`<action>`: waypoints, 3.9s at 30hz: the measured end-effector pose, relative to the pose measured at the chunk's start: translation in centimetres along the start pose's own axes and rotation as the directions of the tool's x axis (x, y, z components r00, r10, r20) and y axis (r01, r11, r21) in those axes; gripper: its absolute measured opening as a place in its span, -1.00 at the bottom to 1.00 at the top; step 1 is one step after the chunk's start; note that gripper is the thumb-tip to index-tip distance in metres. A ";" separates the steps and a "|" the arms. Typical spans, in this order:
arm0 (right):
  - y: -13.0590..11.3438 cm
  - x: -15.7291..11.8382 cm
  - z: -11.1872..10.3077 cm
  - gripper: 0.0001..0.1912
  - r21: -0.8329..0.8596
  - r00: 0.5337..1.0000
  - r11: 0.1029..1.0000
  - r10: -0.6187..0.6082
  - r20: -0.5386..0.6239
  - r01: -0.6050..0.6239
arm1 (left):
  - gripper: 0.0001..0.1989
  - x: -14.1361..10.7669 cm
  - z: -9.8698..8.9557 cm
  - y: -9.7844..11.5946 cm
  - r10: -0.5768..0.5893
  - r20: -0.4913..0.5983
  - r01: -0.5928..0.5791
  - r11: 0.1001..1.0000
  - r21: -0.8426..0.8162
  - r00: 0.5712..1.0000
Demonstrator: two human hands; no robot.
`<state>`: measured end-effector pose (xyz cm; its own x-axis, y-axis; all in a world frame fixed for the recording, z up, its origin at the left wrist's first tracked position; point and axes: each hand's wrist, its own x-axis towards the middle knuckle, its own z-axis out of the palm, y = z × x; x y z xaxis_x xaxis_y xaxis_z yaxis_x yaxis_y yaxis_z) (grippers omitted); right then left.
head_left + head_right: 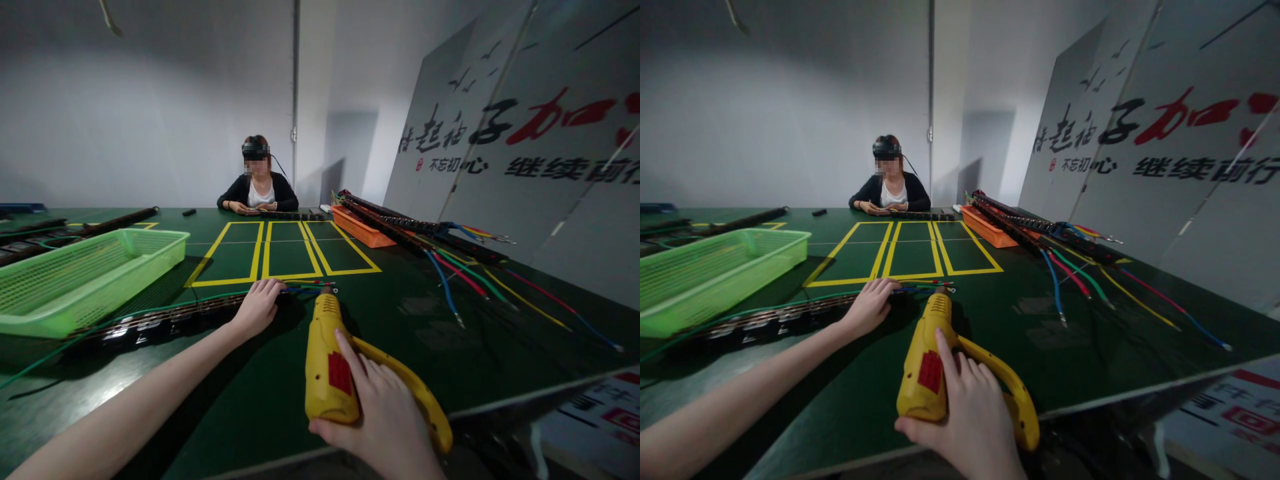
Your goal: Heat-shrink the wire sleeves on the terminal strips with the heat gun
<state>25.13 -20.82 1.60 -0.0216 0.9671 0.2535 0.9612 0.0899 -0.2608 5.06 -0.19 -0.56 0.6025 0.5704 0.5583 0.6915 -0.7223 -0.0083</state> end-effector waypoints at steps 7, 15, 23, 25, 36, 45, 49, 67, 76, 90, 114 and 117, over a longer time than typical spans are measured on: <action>-3.4 0.9 0.4 0.21 0.059 0.995 0.998 -0.032 0.097 0.026 | -0.53 0.1 0.0 0.2 -0.013 -0.003 0.013 1.000 0.003 1.000; -5.9 1.1 1.0 0.20 0.111 0.990 0.994 -0.034 0.137 0.018 | -0.58 0.2 0.1 0.0 -0.025 0.010 0.025 1.000 -0.003 1.000; -4.1 1.2 0.1 0.23 0.163 0.981 0.984 -0.094 0.168 0.066 | -0.57 0.2 0.0 0.1 -0.025 0.004 0.025 1.000 -0.016 1.000; -3.1 1.1 -0.2 0.23 0.174 0.977 0.980 -0.125 0.170 0.095 | -0.57 0.2 0.0 0.0 -0.030 0.001 0.030 0.999 -0.011 1.000; 2.3 -0.6 -1.3 0.23 0.071 0.983 0.988 -0.144 0.113 0.137 | -0.57 0.1 -0.2 -0.1 -0.004 0.027 0.004 1.000 -0.006 1.000; 2.7 -0.7 -1.2 0.18 0.011 0.982 0.983 -0.186 0.017 0.186 | -0.53 0.3 -0.4 0.1 0.006 0.046 -0.006 1.000 -0.011 0.999; 1.3 -0.5 -1.1 0.21 0.039 0.988 0.990 -0.138 0.065 0.136 | -0.52 0.3 -0.3 0.2 0.003 0.030 -0.002 1.000 -0.015 1.000; -1.9 0.8 0.9 0.22 0.081 0.980 0.978 -0.195 0.022 0.193 | -0.56 0.1 -0.6 0.3 -0.002 0.035 0.002 1.000 -0.008 0.999; 0.8 0.3 0.1 0.21 0.038 0.975 0.975 -0.222 0.030 0.221 | -0.78 2.1 -1.7 0.3 -0.061 0.095 0.062 0.998 -0.012 0.994; 4.0 -0.8 -1.1 0.17 -0.046 0.959 0.961 -0.274 -0.069 0.271 | -0.75 3.3 0.6 0.7 -0.159 0.023 0.159 0.987 -0.004 0.987; -1.5 1.1 1.0 0.18 0.029 0.978 0.978 -0.209 0.000 0.209 | -0.69 3.2 1.3 2.3 -0.216 0.017 0.213 0.970 0.113 0.976; -1.5 1.1 0.9 0.18 0.035 0.978 0.978 -0.207 0.006 0.207 | -0.72 3.2 1.4 2.2 -0.231 0.022 0.230 0.972 0.054 0.973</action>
<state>23.42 -19.66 1.40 -0.2221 0.9289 0.2963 0.9256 0.2964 -0.2356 9.10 0.57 0.06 0.4349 0.7304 0.5267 0.8320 -0.5497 0.0753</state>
